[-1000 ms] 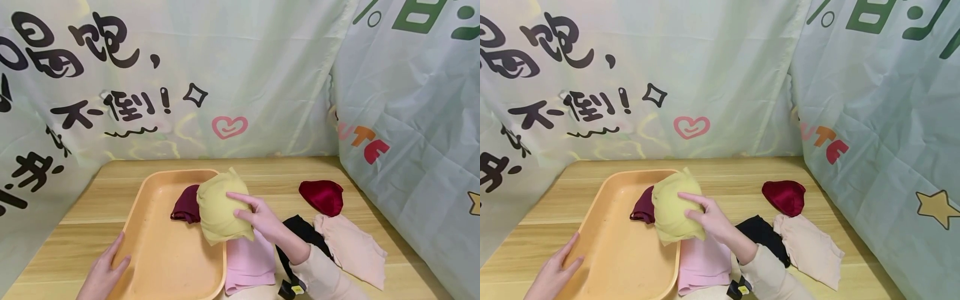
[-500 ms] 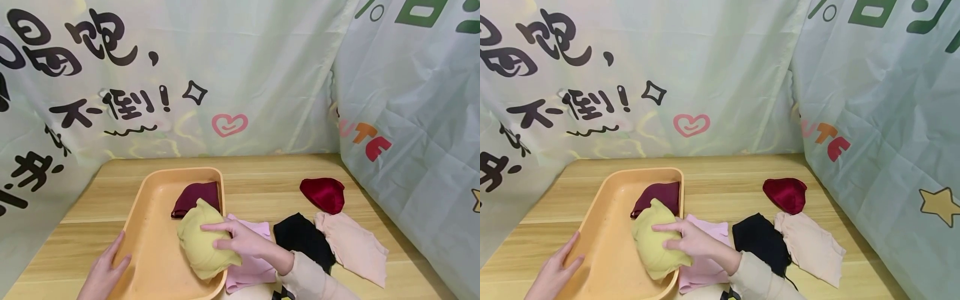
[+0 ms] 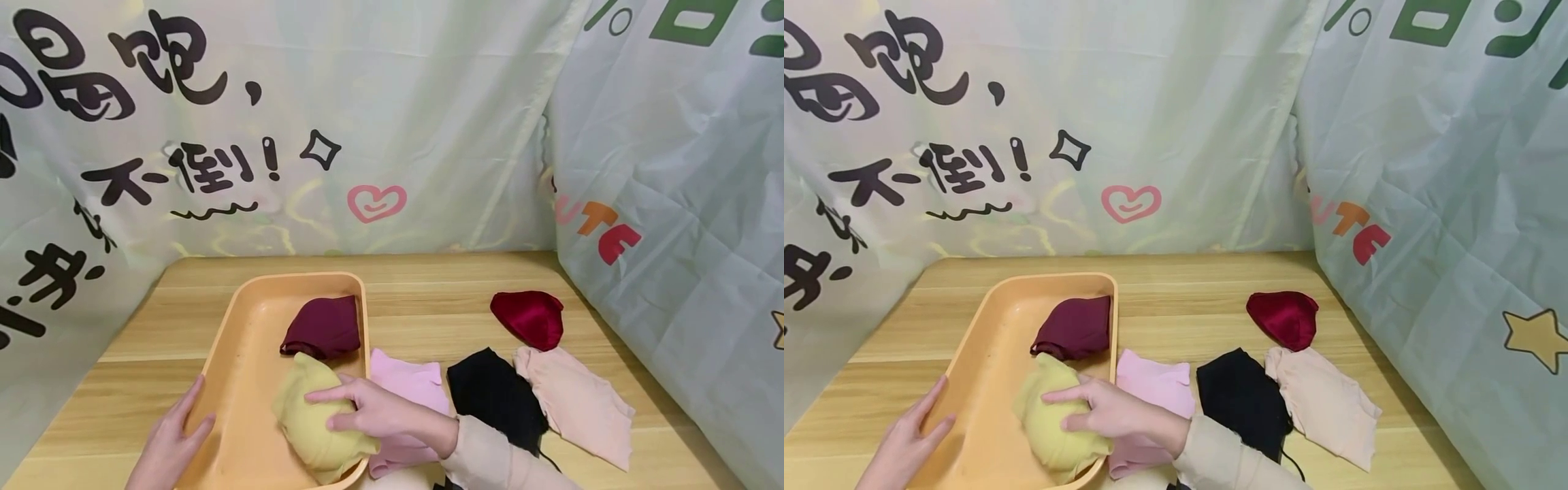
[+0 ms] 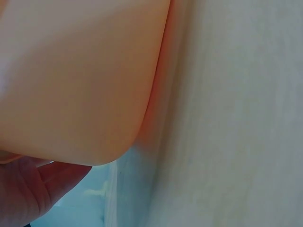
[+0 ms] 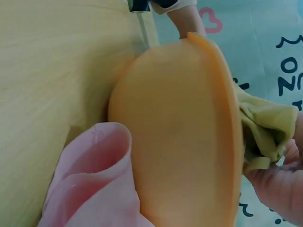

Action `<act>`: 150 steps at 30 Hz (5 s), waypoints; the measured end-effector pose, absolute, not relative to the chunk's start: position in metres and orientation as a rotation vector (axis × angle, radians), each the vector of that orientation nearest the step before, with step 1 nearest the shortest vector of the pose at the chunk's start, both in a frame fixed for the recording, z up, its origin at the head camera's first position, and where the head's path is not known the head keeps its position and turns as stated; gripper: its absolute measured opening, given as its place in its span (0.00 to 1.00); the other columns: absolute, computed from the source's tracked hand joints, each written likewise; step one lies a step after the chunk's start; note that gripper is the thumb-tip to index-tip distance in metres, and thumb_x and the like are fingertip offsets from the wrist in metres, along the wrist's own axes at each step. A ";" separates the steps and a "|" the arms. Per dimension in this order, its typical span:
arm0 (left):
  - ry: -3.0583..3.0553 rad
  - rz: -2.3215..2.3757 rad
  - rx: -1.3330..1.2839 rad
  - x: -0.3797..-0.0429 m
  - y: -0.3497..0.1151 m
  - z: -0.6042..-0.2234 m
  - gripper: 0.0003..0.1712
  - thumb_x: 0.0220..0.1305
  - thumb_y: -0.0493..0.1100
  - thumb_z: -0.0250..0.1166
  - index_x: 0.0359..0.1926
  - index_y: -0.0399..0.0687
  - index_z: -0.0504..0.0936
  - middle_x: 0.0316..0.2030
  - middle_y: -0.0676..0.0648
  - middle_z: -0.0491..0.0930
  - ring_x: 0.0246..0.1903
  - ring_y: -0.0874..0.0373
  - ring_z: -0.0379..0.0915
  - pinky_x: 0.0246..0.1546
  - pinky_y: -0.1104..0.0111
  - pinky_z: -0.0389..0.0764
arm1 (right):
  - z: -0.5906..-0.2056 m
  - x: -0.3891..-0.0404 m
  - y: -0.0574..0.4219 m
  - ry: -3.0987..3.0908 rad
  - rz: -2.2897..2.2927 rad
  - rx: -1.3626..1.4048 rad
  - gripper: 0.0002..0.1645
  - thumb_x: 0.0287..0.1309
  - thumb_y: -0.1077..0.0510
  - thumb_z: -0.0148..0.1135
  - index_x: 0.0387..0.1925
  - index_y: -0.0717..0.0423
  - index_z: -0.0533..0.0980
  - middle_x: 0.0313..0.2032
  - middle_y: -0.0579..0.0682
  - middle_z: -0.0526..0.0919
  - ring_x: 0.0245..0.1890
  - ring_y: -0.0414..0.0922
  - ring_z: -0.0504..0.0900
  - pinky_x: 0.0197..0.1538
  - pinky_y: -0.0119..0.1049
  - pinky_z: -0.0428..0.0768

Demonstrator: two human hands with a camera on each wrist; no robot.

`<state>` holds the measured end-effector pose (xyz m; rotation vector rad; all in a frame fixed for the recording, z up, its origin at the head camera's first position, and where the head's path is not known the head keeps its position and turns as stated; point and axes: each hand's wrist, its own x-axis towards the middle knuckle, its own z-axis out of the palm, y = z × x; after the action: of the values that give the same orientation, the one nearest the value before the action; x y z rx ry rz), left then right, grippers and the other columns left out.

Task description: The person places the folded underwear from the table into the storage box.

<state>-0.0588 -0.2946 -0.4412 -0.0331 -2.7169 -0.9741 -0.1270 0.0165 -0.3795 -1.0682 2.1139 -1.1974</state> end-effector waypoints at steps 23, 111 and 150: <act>-2.739 -0.999 -0.032 -0.061 -0.294 -0.439 0.42 0.57 0.37 0.62 0.68 0.35 0.50 0.58 0.21 0.57 0.53 0.22 0.55 0.50 0.37 0.57 | -0.375 -0.116 0.019 2.620 -0.460 -1.554 0.25 0.59 0.57 0.58 0.58 0.49 0.69 0.52 0.54 0.68 0.47 0.39 0.70 0.47 0.20 0.71; -2.791 -0.972 0.008 -0.059 -0.297 -0.439 0.42 0.57 0.38 0.62 0.68 0.34 0.50 0.57 0.21 0.58 0.52 0.21 0.55 0.43 0.35 0.65 | -0.404 -0.160 0.098 2.535 -0.841 -0.770 0.41 0.48 0.55 0.67 0.63 0.58 0.61 0.64 0.71 0.53 0.62 0.66 0.58 0.57 0.64 0.63; -2.729 -0.896 -0.014 -0.059 -0.296 -0.441 0.40 0.54 0.34 0.63 0.66 0.32 0.54 0.55 0.21 0.61 0.50 0.22 0.58 0.43 0.37 0.64 | -0.418 -0.175 0.111 2.285 -1.044 -0.720 0.58 0.42 0.55 0.71 0.69 0.60 0.46 0.66 0.65 0.55 0.63 0.59 0.58 0.64 0.55 0.59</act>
<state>-0.0593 -0.2957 -0.4414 -0.0140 -2.7293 -0.8960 -0.1749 0.1110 -0.4181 -0.7197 2.2852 -1.0436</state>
